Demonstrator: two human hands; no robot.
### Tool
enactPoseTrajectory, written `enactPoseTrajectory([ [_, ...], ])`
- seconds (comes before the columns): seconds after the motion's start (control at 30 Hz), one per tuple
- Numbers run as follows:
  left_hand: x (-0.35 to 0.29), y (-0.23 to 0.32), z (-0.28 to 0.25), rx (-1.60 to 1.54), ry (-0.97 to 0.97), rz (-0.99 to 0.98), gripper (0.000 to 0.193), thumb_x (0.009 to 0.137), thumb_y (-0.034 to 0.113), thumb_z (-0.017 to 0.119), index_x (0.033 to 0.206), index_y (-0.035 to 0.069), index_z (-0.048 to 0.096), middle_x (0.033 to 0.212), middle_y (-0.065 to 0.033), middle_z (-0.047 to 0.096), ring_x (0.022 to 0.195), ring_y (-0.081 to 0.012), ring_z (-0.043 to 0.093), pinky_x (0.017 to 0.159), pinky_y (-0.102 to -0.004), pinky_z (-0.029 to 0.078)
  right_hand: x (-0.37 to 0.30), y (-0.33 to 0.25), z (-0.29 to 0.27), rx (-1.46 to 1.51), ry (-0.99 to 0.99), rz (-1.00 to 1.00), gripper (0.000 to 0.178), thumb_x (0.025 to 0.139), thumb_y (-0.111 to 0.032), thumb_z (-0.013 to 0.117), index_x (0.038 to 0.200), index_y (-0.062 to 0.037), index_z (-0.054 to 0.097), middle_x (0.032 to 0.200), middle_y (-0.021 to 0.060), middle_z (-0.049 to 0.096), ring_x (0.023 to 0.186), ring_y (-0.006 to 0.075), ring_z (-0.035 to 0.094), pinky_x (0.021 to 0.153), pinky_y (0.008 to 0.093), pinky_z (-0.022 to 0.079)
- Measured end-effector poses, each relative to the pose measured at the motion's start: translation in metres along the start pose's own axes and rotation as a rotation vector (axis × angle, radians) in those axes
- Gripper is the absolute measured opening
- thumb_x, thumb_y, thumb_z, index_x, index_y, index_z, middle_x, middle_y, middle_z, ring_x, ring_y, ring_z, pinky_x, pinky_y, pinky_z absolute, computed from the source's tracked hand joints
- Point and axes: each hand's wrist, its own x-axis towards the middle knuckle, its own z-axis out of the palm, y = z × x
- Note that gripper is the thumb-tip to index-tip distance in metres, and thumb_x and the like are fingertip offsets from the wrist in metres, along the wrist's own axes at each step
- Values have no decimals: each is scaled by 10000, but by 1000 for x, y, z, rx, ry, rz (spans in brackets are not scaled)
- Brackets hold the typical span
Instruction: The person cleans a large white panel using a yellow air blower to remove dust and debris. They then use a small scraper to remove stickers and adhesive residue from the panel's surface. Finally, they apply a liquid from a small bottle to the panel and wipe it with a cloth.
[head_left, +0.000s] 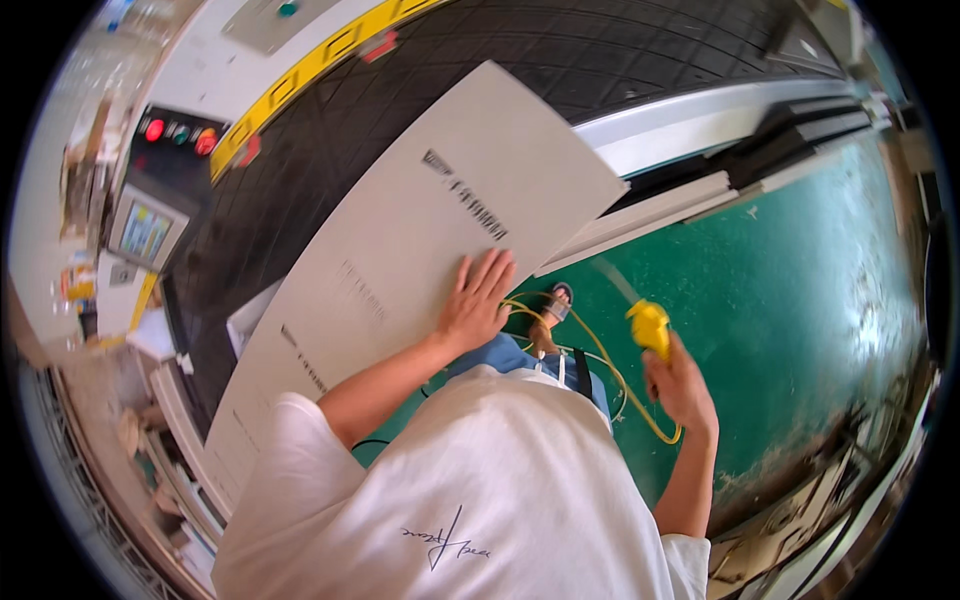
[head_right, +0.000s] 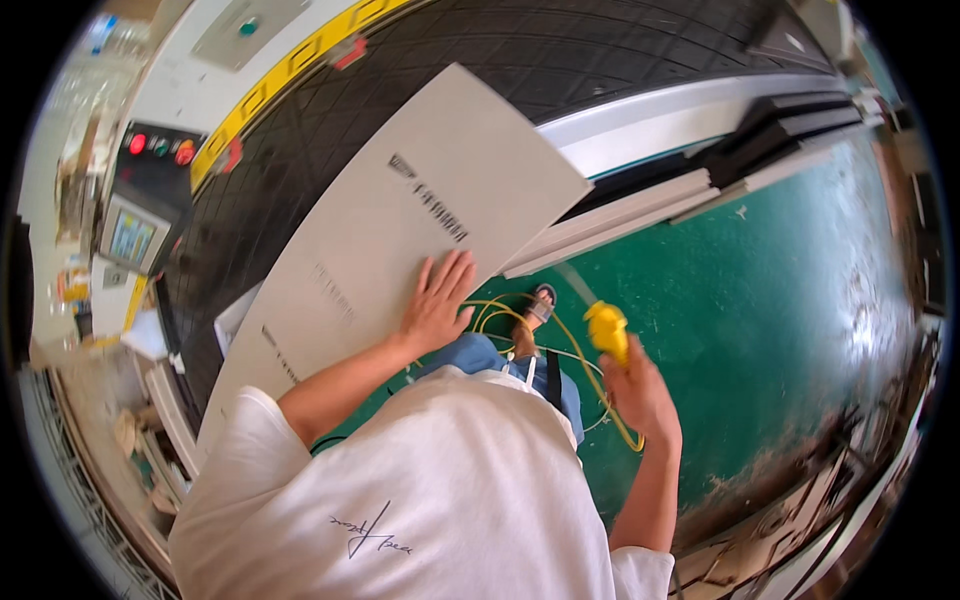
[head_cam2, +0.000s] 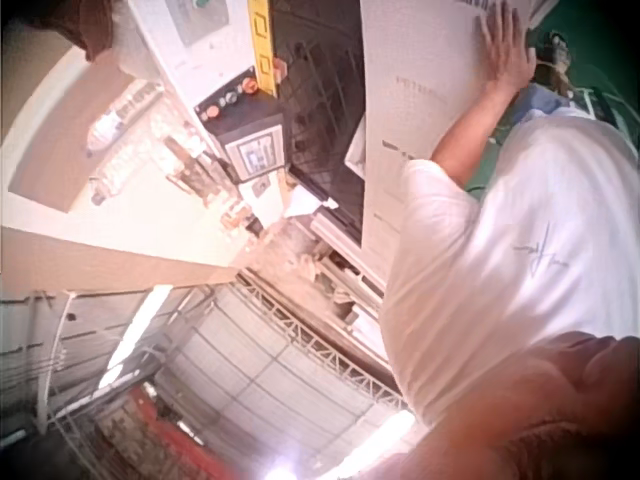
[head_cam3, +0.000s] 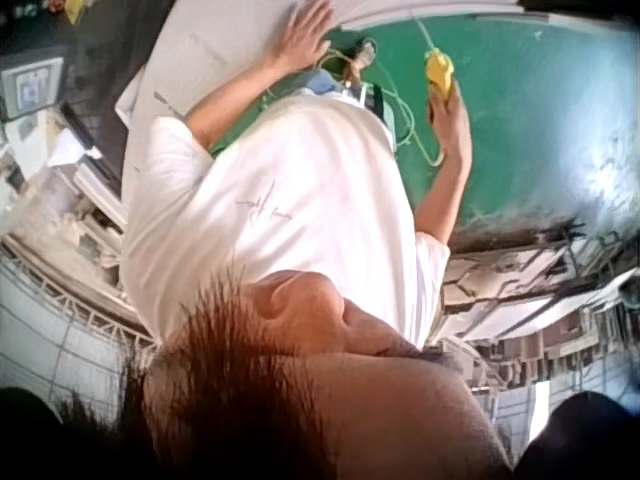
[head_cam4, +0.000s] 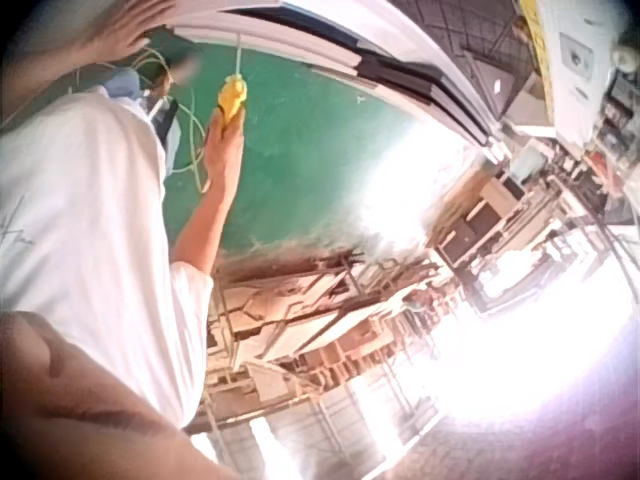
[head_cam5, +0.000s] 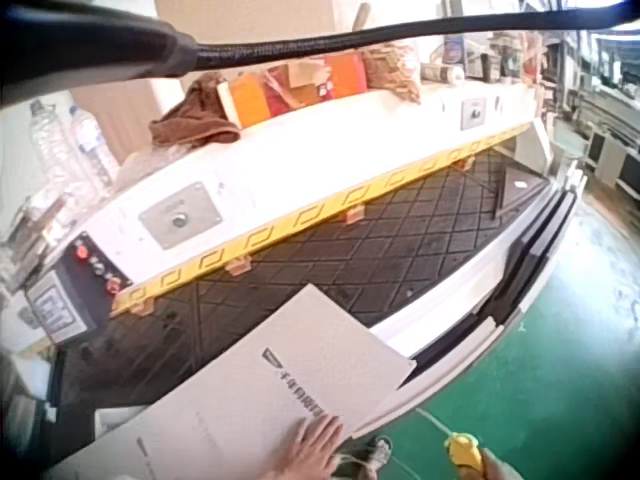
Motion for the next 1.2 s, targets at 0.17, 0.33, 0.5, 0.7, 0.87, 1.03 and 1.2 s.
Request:
enactPoseTrajectory([
  [0.17,-151,-23,-7,5,-19,-454,815,802,146,718,1530,-11,386,1641,-186,316,1552,-360,232,1250,-593,171,10,-2,56,-130,-439,-85,461,1041,-285,589,1397,-6,499,721,49,586,619,126,562,590,309,481],
  [0.33,-304,-45,-1,178,65,-736,853,752,86,728,1532,20,389,1647,-181,297,1542,-376,243,1256,-568,183,24,-22,95,-53,-170,-94,430,1045,-292,589,1354,-3,514,713,49,586,603,124,546,566,319,460],
  [0.5,-405,-61,-8,215,74,-1056,919,736,34,731,1563,49,331,1654,-180,269,1527,-372,266,1247,-529,222,27,-18,127,-276,-611,-242,336,1055,-287,576,1261,-25,533,739,50,615,615,150,592,551,315,473],
  [0.7,-542,-95,3,312,122,-1265,947,745,67,761,1579,71,313,1650,-185,271,1523,-362,274,1231,-528,240,29,-18,207,153,-26,-287,160,1084,-214,518,1177,-85,521,740,-2,545,587,107,521,534,285,450],
  [0.87,-599,-115,3,275,182,-1219,938,751,92,775,1574,81,325,1650,-164,275,1524,-353,275,1230,-587,210,-42,-27,308,-210,-807,-326,283,1054,-212,560,1279,-44,526,791,21,617,622,114,560,573,276,466],
  [1.03,-596,-118,16,226,310,-1080,912,742,77,775,1555,89,363,1647,-156,277,1531,-351,260,1237,-611,180,-61,-26,398,117,-570,-264,282,1060,-208,541,1259,-11,519,768,24,579,623,105,543,567,271,457],
  [1.2,-571,-110,7,134,310,-1021,901,734,31,746,1553,97,379,1657,-144,270,1538,-357,251,1253,-589,175,-94,-62,415,-200,-689,-238,272,1065,-202,534,1278,-32,534,748,19,600,615,91,563,565,262,457],
])
